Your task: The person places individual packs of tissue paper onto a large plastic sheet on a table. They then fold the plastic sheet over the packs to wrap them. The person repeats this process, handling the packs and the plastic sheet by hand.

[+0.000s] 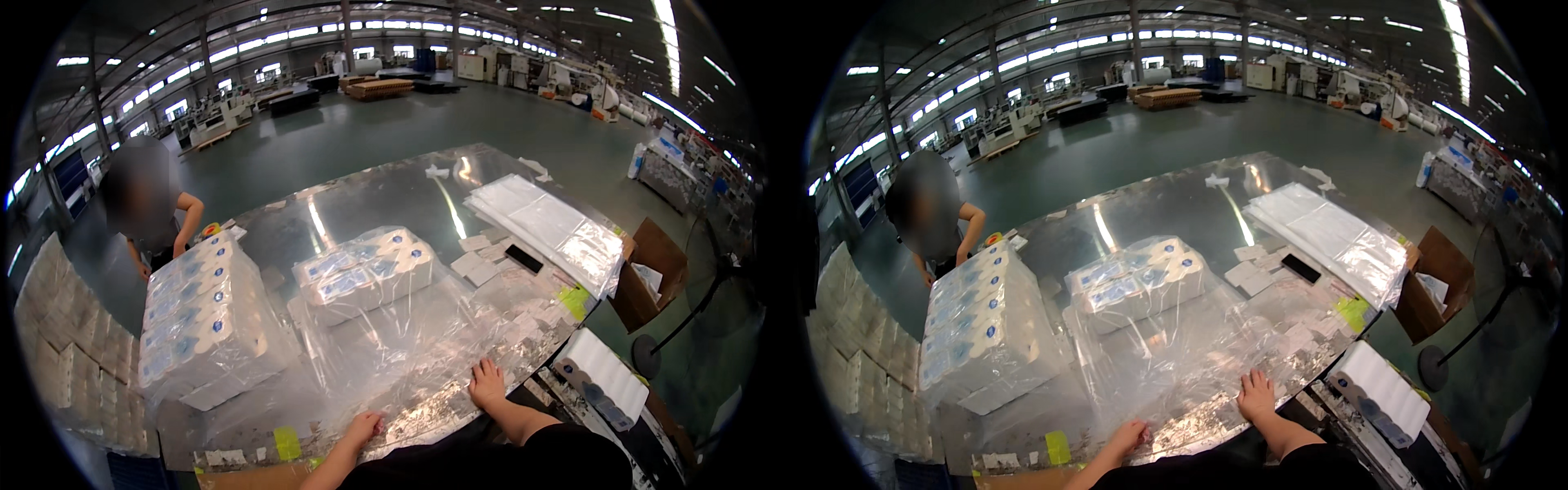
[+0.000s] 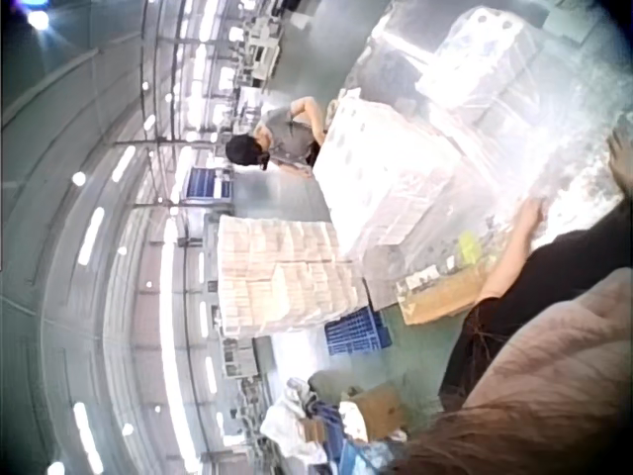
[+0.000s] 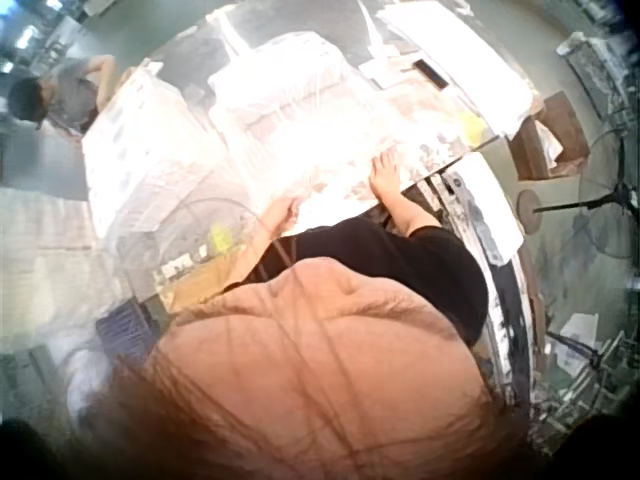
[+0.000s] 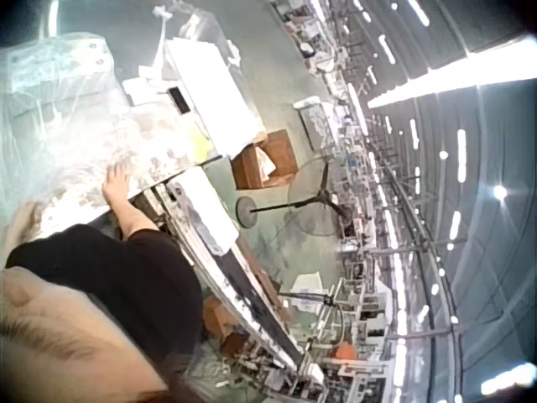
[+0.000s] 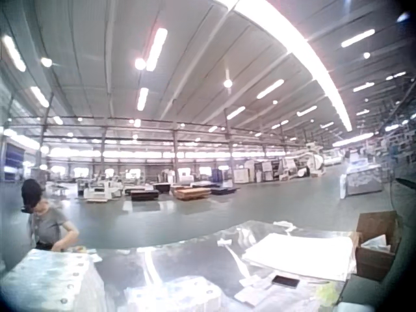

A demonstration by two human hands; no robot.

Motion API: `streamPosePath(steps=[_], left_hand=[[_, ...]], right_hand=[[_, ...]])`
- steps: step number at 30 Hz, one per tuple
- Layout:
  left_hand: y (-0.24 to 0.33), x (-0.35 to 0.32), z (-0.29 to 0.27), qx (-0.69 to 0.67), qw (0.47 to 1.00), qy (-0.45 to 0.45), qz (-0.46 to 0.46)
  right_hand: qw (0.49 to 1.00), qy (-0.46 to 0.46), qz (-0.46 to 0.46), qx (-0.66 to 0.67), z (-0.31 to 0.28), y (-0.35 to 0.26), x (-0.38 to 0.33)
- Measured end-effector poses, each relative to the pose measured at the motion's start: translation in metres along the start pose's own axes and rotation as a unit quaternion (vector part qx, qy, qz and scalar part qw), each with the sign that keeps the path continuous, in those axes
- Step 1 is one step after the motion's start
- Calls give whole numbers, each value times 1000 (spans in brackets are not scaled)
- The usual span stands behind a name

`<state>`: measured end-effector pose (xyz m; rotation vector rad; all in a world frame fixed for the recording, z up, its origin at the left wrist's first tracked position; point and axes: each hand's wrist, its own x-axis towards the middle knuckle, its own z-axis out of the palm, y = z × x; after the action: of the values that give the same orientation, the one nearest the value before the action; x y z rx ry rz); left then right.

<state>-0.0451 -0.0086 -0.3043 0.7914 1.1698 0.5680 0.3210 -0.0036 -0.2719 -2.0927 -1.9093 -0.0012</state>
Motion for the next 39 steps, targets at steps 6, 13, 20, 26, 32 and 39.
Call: streamPosePath(steps=[6,13,20,26,32,39], left_hand=[[8,-14,5,-15,1000,2,15],[15,-21,9,8,1000,28,-10],[-3,-20,7,23,999,20,29],[-6,-32,4,9,999,40,12],[0,-26,3,15,999,35,14],[4,-30,7,20,999,42,9]], right_hand=[[999,41,-4,-1,13,4,-2],[997,77,-22,20,2,-2,-2],[1000,14,5,-3,2,0,-1],[999,51,-14,1,6,-1,0],[999,32,5,4,5,0,0],[999,34,5,11,9,2,-1]])
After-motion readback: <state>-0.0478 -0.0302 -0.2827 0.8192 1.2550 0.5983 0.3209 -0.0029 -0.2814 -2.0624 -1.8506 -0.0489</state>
